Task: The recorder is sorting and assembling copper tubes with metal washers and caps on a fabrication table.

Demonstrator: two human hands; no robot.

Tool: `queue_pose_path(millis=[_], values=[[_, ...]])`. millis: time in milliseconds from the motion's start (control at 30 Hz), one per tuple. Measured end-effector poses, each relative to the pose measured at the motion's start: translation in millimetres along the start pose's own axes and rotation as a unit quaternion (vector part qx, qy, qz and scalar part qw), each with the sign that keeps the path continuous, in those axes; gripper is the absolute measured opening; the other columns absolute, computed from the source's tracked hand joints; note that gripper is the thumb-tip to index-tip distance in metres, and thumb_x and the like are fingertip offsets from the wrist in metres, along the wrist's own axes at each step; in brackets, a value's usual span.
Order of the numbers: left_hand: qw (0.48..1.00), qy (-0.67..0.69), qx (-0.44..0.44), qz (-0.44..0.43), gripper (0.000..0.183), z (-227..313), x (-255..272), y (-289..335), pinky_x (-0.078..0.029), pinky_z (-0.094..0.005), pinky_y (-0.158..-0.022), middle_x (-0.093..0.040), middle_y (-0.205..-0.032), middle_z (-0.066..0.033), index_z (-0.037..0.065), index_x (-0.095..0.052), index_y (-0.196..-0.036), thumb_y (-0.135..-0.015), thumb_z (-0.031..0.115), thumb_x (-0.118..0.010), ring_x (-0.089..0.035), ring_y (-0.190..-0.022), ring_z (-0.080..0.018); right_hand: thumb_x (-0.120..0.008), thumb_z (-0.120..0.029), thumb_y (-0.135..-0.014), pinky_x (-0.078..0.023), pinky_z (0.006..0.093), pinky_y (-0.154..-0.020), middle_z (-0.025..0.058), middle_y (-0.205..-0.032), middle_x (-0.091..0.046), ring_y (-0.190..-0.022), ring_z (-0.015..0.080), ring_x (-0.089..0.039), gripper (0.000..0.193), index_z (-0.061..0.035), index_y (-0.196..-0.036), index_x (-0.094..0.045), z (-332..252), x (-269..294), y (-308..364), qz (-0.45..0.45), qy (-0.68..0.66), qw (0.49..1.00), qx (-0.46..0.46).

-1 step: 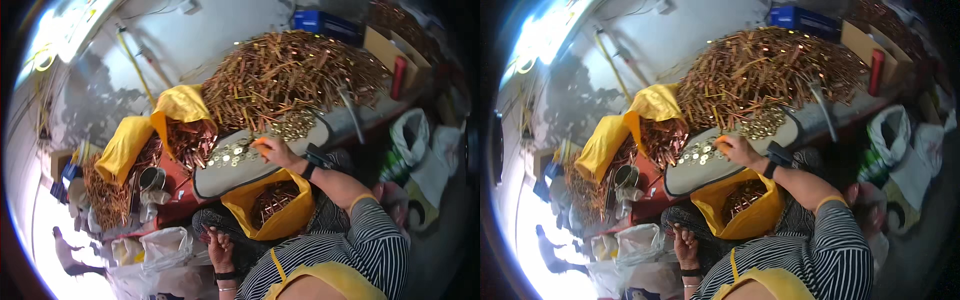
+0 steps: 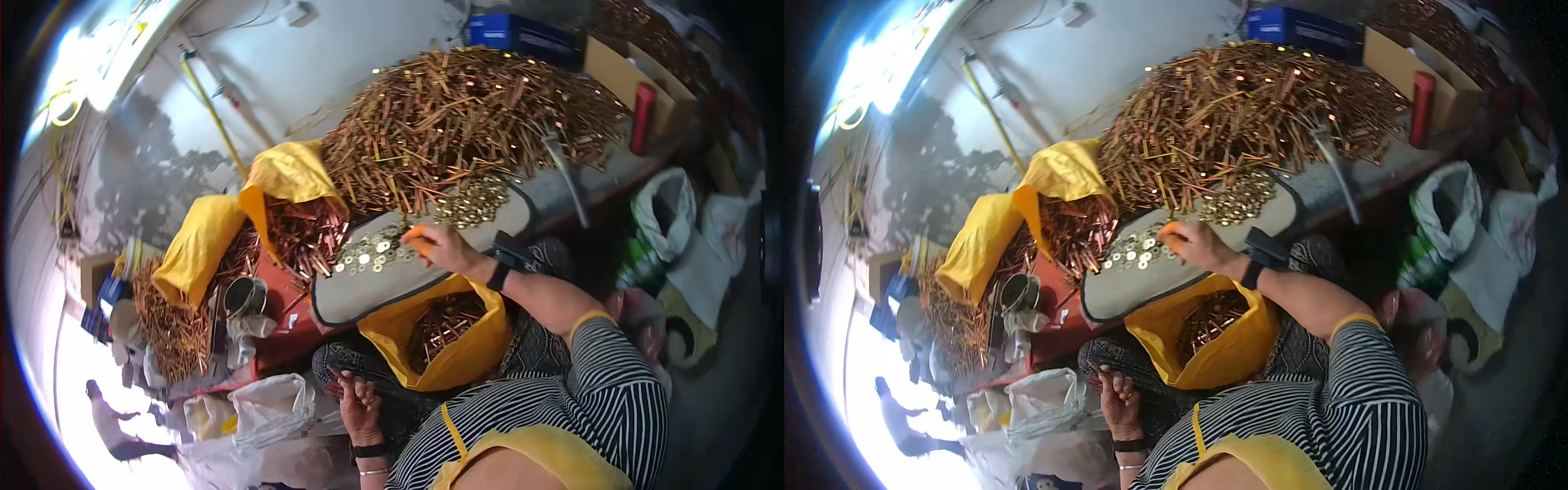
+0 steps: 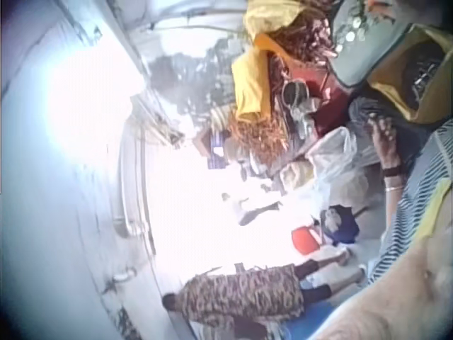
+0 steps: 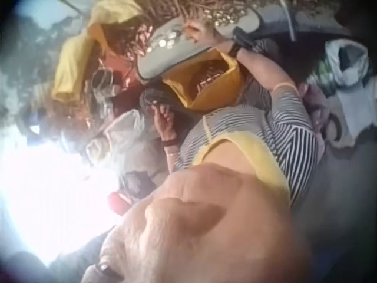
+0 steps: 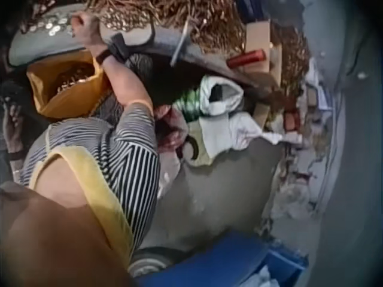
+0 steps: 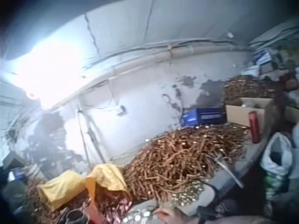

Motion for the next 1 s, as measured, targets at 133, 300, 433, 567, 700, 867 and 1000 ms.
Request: queue_pose_path(millis=[133,300,433,567,700,867,1000], values=[[0.999,-0.035,0.010,0.016,0.022,-8,-7,5,-0.033,-0.0185,-0.042,-0.042,-0.068,0.0013,0.017,-0.050,-0.113,-0.097,0.032,-0.046,-0.037,-0.056,-0.0081,-0.058,-0.013,-0.088,-0.047,0.0243,-0.052,0.0048,-0.069,-0.062,-0.058,0.0085,-0.058,0.019,-0.0001,-0.100,-0.065,-29,-1,24,-0.020,0.045,0.999,0.001],[0.996,-0.089,0.003,0.012,0.023,-10,-12,10,-0.033,-0.0181,-0.040,-0.042,-0.068,0.0022,0.017,-0.051,-0.113,-0.098,0.032,-0.045,-0.038,-0.055,-0.0074,-0.062,-0.014,-0.086,-0.048,0.0248,-0.058,0.0053,-0.080,-0.063,-0.066,0.0085,-0.058,0.037,-0.0032,-0.120,-0.054,-100,0,48,-0.025,0.087,0.981,0.173],[0.995,-0.102,0.001,0.024,0.023,-6,-10,12,-0.034,-0.0199,-0.041,-0.045,-0.069,0.0005,0.015,-0.049,-0.114,-0.097,0.030,-0.047,-0.040,-0.056,-0.0090,-0.058,-0.007,-0.086,-0.049,0.0271,-0.061,0.0142,-0.099,-0.060,-0.071,0.0142,-0.059,0.053,0.0014,-0.134,-0.038,-196,11,72,0.065,-0.038,0.911,0.405],[0.995,-0.094,-0.006,0.022,0.024,4,-11,11,-0.034,-0.0208,-0.042,-0.045,-0.068,0.0005,0.013,-0.050,-0.113,-0.097,0.031,-0.047,-0.041,-0.056,-0.0097,-0.063,-0.009,-0.083,-0.050,0.0316,-0.054,0.0246,-0.111,-0.055,-0.066,0.0199,-0.058,0.057,0.0014,-0.132,-0.037,-251,52,97,0.061,-0.064,0.858,0.505],[0.996,-0.086,0.030,0.012,0.023,-17,-17,1,-0.032,-0.0178,-0.040,-0.041,-0.068,0.0021,0.015,-0.049,-0.115,-0.098,0.030,-0.045,-0.038,-0.056,-0.0072,-0.063,-0.009,-0.083,-0.050,0.0315,-0.054,0.0239,-0.110,-0.055,-0.066,0.0197,-0.058,0.055,0.0013,-0.131,-0.038,-282,66,116,0.047,-0.018,0.859,0.510],[0.994,-0.098,0.014,0.043,0.020,-18,-29,-4,-0.029,-0.0167,-0.040,-0.038,-0.065,0.0038,0.017,-0.050,-0.111,-0.099,0.032,-0.043,-0.035,-0.053,-0.0056,-0.062,-0.008,-0.083,-0.050,0.0313,-0.055,0.0230,-0.109,-0.056,-0.066,0.0195,-0.058,0.053,0.0010,-0.130,-0.039,-292,75,118,0.038,-0.015,0.857,0.514],[0.994,-0.098,0.037,0.042,0.020,-9,-21,0,-0.030,-0.0192,-0.039,-0.038,-0.064,0.0035,0.017,-0.048,-0.108,-0.099,0.034,-0.042,-0.034,-0.050,-0.0067,-0.062,-0.007,-0.083,-0.050,0.0312,-0.055,0.0223,-0.108,-0.056,-0.067,0.0194,-0.058,0.052,0.0009,-0.129,-0.039,-305,86,124,0.038,0.012,0.851,0.524]])
Point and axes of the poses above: each hand's wrist, its own y-axis away from the middle knuckle, its own x-axis out of the back of the hand, z = x × y, the point moved 2 cm from there along -y, towards the middle knuckle
